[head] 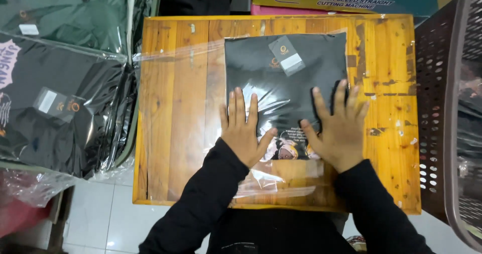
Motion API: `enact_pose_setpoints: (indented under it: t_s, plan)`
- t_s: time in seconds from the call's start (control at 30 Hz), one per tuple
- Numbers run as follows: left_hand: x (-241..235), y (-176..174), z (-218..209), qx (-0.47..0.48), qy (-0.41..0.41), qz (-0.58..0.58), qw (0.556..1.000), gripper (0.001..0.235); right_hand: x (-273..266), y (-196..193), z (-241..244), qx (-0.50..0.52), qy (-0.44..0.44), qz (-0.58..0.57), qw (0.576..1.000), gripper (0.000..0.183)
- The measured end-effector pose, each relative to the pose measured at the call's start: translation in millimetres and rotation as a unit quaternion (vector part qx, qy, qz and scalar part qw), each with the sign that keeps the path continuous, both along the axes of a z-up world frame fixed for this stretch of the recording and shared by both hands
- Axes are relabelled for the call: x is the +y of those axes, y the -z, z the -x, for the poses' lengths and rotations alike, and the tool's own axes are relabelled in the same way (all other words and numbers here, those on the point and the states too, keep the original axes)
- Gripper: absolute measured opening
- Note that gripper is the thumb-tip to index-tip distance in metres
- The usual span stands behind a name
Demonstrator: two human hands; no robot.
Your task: A person is folding a black t-shirt on a wooden table and preparing it to be placed into a plastic bag.
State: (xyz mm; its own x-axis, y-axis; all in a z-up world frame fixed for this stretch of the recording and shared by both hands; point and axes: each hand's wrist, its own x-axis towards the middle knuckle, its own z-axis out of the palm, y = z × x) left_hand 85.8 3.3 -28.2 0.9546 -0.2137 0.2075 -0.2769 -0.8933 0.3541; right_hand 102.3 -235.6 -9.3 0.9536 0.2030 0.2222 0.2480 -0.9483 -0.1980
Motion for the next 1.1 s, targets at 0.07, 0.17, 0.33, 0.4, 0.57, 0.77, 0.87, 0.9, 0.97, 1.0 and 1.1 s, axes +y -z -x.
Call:
enact_pose_setpoints:
  t_s: [0.07, 0.17, 0.33, 0.4, 0.57, 0.77, 0.87, 0.9, 0.97, 1.0, 1.1]
  plan:
    - [0, 1, 0, 0.008, 0.004, 0.009, 1.000, 0.092, -1, 6, 2, 0.009, 0.004, -0.018, 1.000, 0.076]
    - [2, -1, 2, 0.020, 0.001, 0.038, 0.999, 0.098, -1, 10, 4, 0.022, 0.001, -0.043, 0.999, 0.079]
    - [3, -13, -3, 0.045, 0.007, 0.050, 0.998, 0.105, -3, 2, -2, 0.082, 0.021, -0.019, 0.996, 0.083]
    - [7, -20, -6, 0.091, 0.021, 0.046, 0.995, 0.122, -8, -5, -6, 0.187, 0.019, 0.006, 0.982, 0.089]
    - [15, -38, -39, 0.014, 0.007, 0.076, 0.997, 0.105, -13, -49, -42, 0.095, 0.022, -0.023, 0.995, 0.077]
    - [3, 1, -78, -0.036, -0.004, 0.014, 0.999, 0.091, 7, -13, -90, 0.054, 0.005, -0.015, 0.998, 0.075]
    - [5, 5, -78, -0.010, -0.009, 0.027, 1.000, 0.090, 8, -4, -93, 0.094, 0.019, -0.005, 0.995, 0.076]
    - [6, 2, -78, -0.001, -0.012, 0.034, 0.999, 0.090, 10, -7, -94, 0.094, 0.018, -0.001, 0.995, 0.075]
    - [7, -7, -82, 0.030, -0.014, 0.035, 0.999, 0.090, 11, -4, -99, 0.089, 0.024, -0.003, 0.996, 0.075]
    - [7, -9, -79, 0.078, -0.012, 0.036, 0.996, 0.091, 10, 0, -95, 0.102, 0.033, -0.005, 0.994, 0.075]
    - [5, -11, -81, 0.101, -0.015, 0.029, 0.994, 0.090, 17, -19, -94, 0.155, 0.062, -0.017, 0.986, 0.070]
